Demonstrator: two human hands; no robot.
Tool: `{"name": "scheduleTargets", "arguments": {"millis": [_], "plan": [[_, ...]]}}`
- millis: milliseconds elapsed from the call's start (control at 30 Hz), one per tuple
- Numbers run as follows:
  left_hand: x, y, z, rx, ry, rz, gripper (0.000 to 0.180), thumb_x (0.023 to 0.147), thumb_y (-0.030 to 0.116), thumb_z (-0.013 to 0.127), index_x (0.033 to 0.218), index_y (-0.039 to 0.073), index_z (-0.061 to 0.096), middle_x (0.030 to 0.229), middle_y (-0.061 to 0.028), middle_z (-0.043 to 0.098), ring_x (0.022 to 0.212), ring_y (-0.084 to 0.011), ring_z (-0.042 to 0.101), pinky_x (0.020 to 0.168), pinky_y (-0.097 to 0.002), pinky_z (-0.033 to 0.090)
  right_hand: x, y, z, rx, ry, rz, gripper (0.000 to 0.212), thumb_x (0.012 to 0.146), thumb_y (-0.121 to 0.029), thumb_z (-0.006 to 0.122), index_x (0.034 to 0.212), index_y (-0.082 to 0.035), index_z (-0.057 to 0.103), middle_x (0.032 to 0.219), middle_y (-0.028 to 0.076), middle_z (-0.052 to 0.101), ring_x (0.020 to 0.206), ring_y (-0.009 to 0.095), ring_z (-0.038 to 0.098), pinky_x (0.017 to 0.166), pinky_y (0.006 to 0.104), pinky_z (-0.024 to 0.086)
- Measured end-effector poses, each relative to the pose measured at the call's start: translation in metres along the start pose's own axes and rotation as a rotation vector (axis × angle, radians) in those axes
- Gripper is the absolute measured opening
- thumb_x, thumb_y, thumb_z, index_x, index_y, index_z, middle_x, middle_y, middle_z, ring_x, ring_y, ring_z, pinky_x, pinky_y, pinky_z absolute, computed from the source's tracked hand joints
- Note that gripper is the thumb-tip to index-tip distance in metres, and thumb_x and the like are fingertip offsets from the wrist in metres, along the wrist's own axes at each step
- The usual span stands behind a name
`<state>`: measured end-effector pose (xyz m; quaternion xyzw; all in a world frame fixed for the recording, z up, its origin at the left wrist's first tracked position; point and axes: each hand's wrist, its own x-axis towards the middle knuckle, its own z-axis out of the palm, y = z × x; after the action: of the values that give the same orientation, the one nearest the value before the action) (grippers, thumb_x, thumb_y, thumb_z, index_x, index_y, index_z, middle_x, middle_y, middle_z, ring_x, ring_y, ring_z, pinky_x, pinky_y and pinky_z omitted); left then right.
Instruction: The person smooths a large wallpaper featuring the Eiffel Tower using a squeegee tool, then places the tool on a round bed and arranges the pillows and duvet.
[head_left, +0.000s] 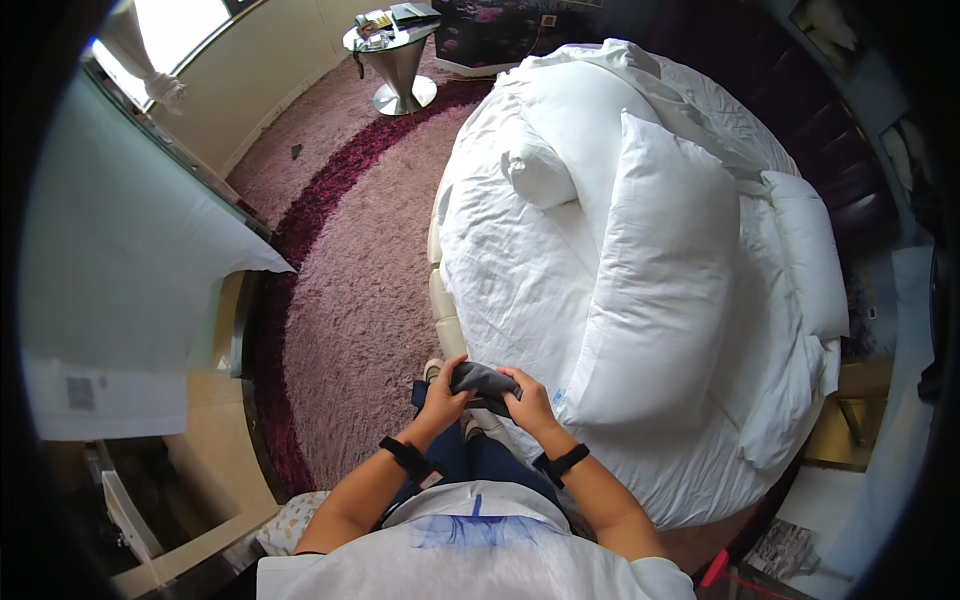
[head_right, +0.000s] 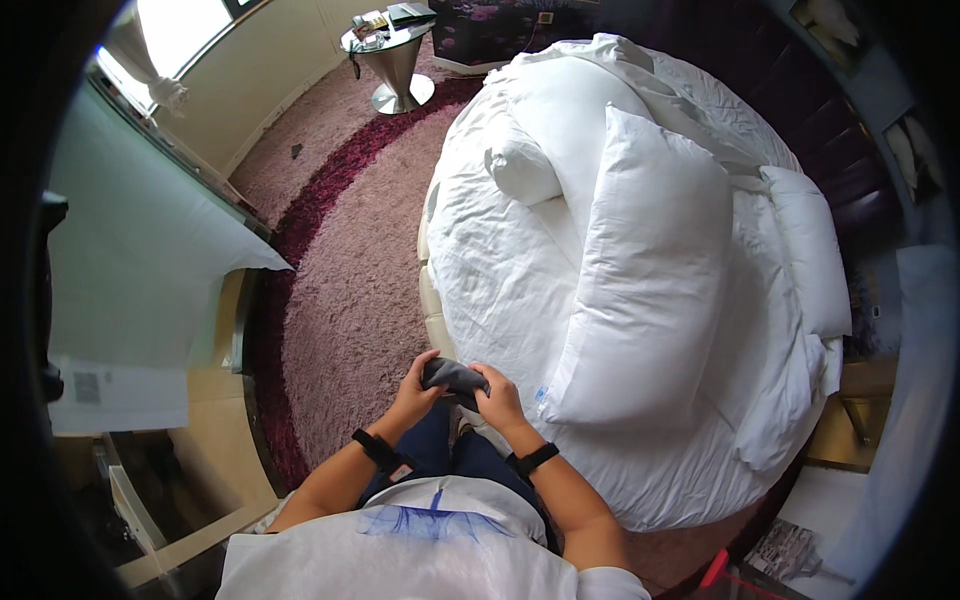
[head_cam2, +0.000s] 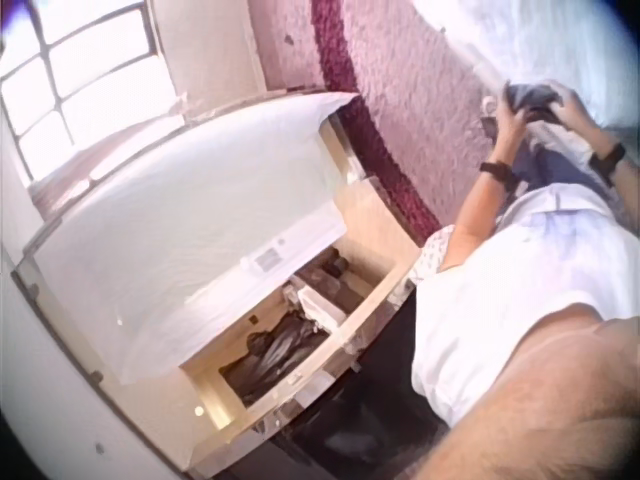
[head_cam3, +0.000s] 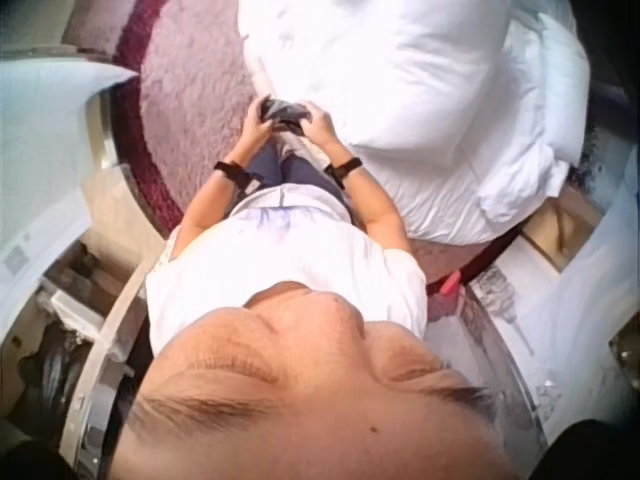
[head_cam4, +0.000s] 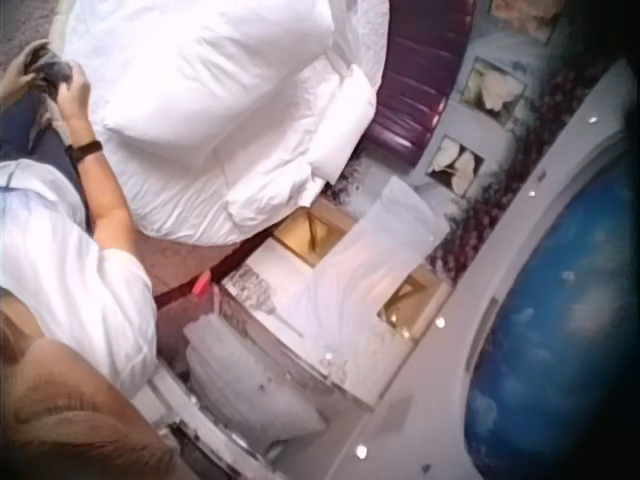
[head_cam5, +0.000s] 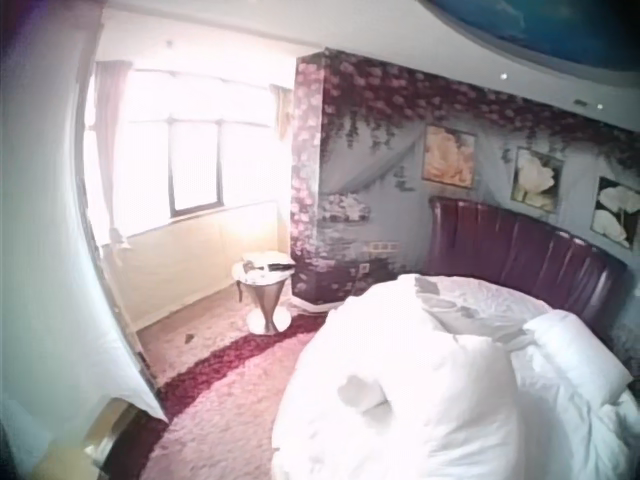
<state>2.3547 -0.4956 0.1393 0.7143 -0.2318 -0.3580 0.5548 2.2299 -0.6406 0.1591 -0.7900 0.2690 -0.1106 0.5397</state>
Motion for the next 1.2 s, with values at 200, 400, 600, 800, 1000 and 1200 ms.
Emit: {"name": "scheduleTargets", "arguments": {"millis": [200,400,600,800,1000,1200], "plan": [[0.106,-0.027,-0.006,-0.059,-0.031,0.019,0.065,0.078,-0.012,0.066,0.136,0.01,0.045,0.113,-0.0075,0.061,0.106,-0.0175,0.059,0.091,-0.0288,0.047,0.073,0.021,0.008,-0.129,0.112,0.016,0.034,0.081,-0.002,0.06,0.116,-0.004,0.061,0.111,0.02,0.065,0.103,0.038,0.062,0.087,0.0398,0.05],[0.232,-0.048,0.002,0.232,0.073,0.167,0.075,0.073,-0.011,0.069,0.139,0.015,0.043,0.126,-0.0172,0.052,0.117,-0.0313,0.052,0.096,-0.0388,0.045,0.171,0.068,0.009,-0.382,0.248,0.169,0.044,0.079,-0.001,0.06,0.122,-0.006,0.056,0.118,0.018,0.061,0.109,0.037,0.057,0.094,0.0423,0.047],[0.282,-0.071,0.003,0.975,-0.18,0.52,0.059,0.084,0.018,0.066,0.139,0.021,0.046,0.151,-0.0065,0.033,0.142,-0.0329,0.025,0.113,-0.0537,0.019,0.216,0.093,-0.015,-0.773,0.349,0.258,0.049,0.076,-0.005,0.064,0.124,-0.006,0.054,0.129,0.015,0.053,0.119,0.034,0.049,0.098,0.0439,0.041],[0.269,-0.119,0.024,1.044,-0.349,0.473,0.062,0.083,0.027,0.066,0.141,0.02,0.045,0.153,-0.0063,0.032,0.144,-0.0322,0.02,0.114,-0.0595,0.013,0.225,0.114,-0.081,-1.371,0.593,0.35,0.054,0.077,-0.013,0.067,0.128,-0.007,0.051,0.142,0.017,0.04,0.13,0.033,0.04,0.103,0.0545,0.033],[0.271,-0.115,0.035,1.083,-0.328,0.447,0.062,0.082,0.025,0.066,0.141,0.019,0.046,0.152,-0.0076,0.034,0.143,-0.0342,0.021,0.114,-0.061,0.011,0.206,0.185,-0.12,-1.704,0.733,0.196,0.057,0.084,-0.016,0.064,0.137,-0.012,0.043,0.136,0.019,0.044,0.123,0.035,0.047,0.094,0.0569,0.041],[0.258,-0.111,0.067,1.272,-0.156,0.386,0.064,0.08,0.023,0.067,0.137,0.003,0.045,0.147,-0.0176,0.037,0.141,-0.04,0.024,0.113,-0.0623,0.009,0.206,0.179,-0.134,-1.369,0.882,0.171,0.017,0.073,-0.001,0.059,0.08,-0.01,0.046,0.086,0.01,0.047,0.08,0.031,0.05,0.069,0.0488,0.045]]}}
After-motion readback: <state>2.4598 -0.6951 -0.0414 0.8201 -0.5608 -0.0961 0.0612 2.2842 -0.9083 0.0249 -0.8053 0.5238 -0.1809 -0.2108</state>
